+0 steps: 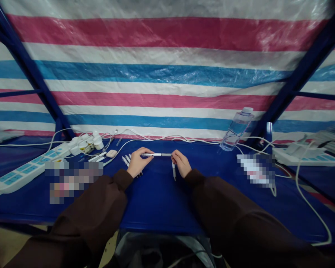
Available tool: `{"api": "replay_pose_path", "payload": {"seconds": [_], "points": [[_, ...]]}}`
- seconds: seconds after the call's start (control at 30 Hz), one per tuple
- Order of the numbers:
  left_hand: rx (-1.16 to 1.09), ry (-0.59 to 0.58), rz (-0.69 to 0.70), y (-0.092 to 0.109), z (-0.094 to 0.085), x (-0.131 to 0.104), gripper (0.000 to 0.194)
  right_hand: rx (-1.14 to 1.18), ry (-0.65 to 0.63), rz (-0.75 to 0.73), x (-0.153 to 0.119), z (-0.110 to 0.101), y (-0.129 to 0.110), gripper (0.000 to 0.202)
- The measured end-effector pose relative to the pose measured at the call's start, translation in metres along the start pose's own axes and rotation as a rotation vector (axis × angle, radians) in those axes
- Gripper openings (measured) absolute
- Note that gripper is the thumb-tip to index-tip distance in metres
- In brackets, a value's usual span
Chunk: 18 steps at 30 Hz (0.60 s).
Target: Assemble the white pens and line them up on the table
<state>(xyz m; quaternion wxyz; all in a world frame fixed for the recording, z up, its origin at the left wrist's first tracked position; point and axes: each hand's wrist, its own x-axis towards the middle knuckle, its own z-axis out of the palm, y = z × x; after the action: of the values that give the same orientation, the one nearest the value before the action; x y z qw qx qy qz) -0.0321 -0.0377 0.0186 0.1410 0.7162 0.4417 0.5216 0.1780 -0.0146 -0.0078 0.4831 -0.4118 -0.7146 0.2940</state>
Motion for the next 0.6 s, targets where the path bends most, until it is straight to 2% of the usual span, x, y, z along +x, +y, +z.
{"api": "replay_pose_path", "payload": {"seconds": [0.37, 0.6], "points": [[-0.030, -0.010, 0.057, 0.002, 0.000, 0.000, 0.005, 0.038, 0.024, 0.079, -0.001, 0.003, -0.003, 0.057], [0.159, -0.070, 0.081, 0.006, -0.001, -0.001, 0.004, 0.050, 0.083, 0.114, 0.002, 0.004, 0.008, 0.058]]}}
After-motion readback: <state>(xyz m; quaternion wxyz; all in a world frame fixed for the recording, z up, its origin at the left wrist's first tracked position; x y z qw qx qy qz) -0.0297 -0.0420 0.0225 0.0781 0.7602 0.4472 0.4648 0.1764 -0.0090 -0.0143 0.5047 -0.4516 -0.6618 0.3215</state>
